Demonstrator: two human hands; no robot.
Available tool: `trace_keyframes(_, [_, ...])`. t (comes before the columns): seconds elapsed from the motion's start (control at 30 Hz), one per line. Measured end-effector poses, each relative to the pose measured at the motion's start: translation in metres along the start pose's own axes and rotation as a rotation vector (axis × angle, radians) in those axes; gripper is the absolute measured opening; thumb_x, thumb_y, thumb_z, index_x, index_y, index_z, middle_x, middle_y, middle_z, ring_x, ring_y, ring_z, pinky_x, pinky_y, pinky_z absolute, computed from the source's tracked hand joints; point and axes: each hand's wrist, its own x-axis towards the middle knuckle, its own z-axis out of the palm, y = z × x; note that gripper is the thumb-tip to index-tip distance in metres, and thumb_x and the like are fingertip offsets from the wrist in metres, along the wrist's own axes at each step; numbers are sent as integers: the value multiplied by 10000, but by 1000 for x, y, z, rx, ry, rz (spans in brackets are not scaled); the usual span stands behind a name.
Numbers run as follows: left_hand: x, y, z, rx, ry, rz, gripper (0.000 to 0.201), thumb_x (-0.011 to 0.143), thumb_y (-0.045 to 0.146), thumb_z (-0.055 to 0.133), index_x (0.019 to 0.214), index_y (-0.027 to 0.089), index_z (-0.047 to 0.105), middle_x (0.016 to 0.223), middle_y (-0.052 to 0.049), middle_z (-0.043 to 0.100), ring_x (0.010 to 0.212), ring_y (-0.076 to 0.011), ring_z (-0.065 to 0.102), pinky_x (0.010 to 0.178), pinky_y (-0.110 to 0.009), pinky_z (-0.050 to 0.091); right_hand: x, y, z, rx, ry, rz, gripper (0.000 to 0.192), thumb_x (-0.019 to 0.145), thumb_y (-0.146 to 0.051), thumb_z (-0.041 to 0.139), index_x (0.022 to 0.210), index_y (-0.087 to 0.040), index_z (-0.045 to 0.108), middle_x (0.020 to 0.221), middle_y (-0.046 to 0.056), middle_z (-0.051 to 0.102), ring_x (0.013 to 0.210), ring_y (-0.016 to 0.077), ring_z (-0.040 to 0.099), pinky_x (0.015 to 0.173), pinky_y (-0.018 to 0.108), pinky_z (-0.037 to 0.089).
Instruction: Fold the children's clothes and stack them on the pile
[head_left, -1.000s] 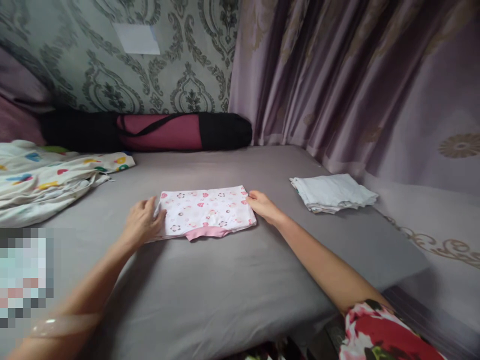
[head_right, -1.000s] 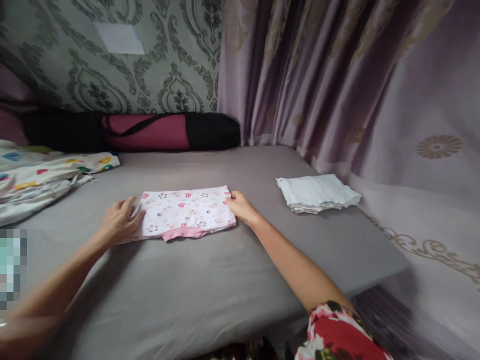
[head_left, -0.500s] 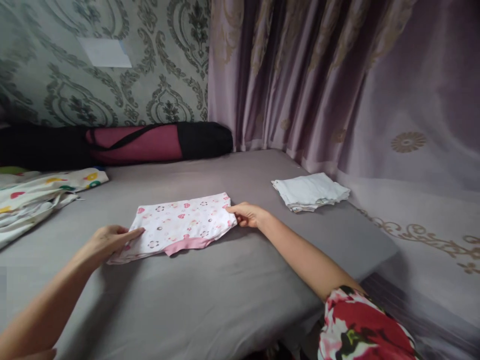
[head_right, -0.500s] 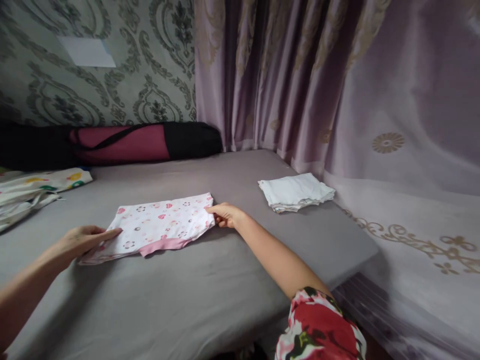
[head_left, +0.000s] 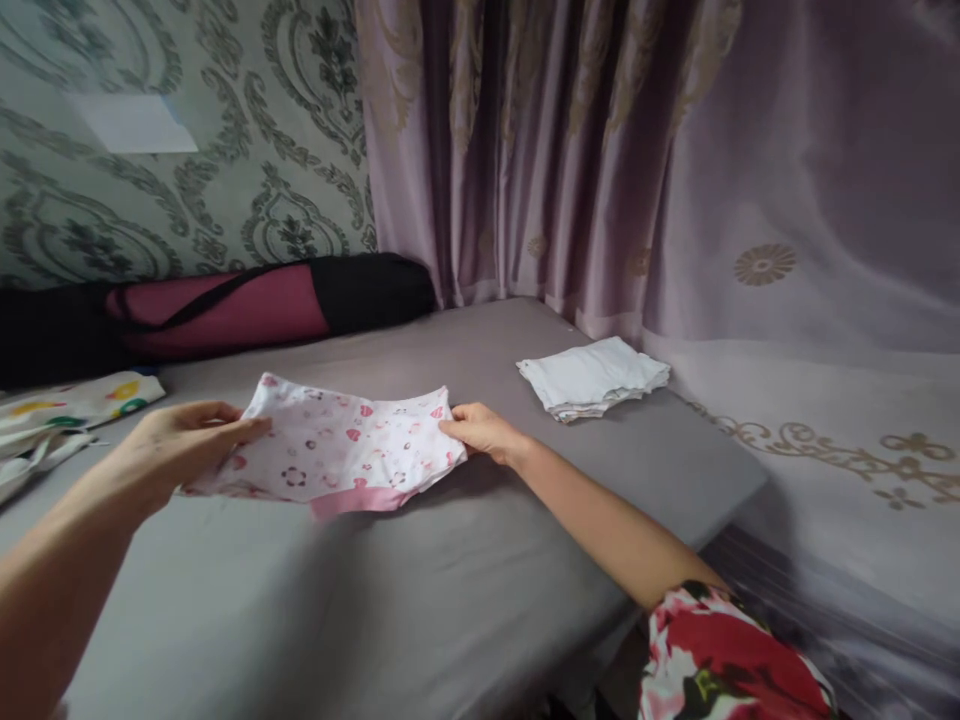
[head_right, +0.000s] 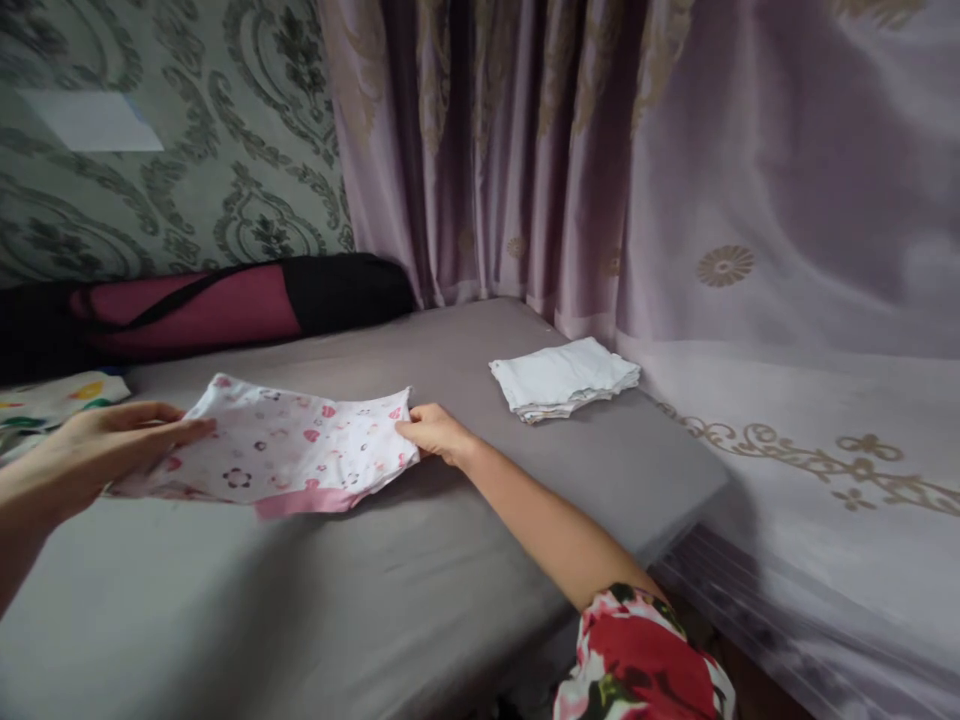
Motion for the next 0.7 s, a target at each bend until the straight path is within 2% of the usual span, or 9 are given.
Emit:
trace_keyframes(0.13, [-5,50,28,-97,-79,85,355,588,429,723,829,199,602,494,72,560,422,-94,463,405,-163,294,-16,-9,-50,35,109,-69,127,832,-127,634,706,-143,645,545,-36,616,480,77,538,472,162,408])
trace_keyframes(0.27, [-8,95,75,-242,-196,254,607,649,307,719,1224,217,548,571,64,585,436,-95,486,415,-166,318,-34,-24,-115,114,265,-35,79,820,-132,640,744,-129,659,589,6,647,520,99,580,492,181,458])
trace_keyframes(0.3, [-9,106,89,-284,-225,302,628,662,290,706,1264,221,541,575,62,577,431,-90,471,416,-168,316,-39,-28,-131,128,298,-30,57,808,-118,637,758,-124,665,603,17,655,535,107,588,506,191,473])
trace_keyframes(0.33, [-10,117,103,-324,-247,338,588,668,278,692,1240,208,574,573,56,566,426,-86,457,414,-170,310,-44,-32,-147,138,335,-38,58,794,-95,627,756,-117,664,607,23,655,542,111,590,519,199,485])
trace_keyframes(0.4, [-10,138,133,-381,-269,382,413,671,252,659,1074,162,667,574,36,545,424,-76,430,415,-174,291,-52,-38,-178,140,419,-64,98,751,-40,597,715,-117,646,568,9,623,521,106,564,516,201,481])
trace_keyframes(0.5, [-8,164,179,-476,-276,448,260,659,203,606,889,131,705,576,13,537,436,-75,414,429,-186,279,-60,-43,-219,109,563,-99,158,701,3,540,682,-132,620,503,-23,554,463,93,498,476,193,438])
trace_keyframes(0.63, [-8,188,235,-574,-311,500,275,669,176,562,885,117,721,567,10,521,439,-79,390,439,-198,265,-56,-43,-270,-65,756,-102,183,717,-18,529,786,-116,667,535,-4,570,485,107,517,491,208,434])
trace_keyframes(0.7, [-11,196,260,-599,-318,503,310,687,170,546,933,116,727,578,13,516,443,-77,383,444,-200,278,-52,-42,-293,-245,859,-120,222,747,-51,538,899,-94,692,597,32,618,528,127,555,526,231,462])
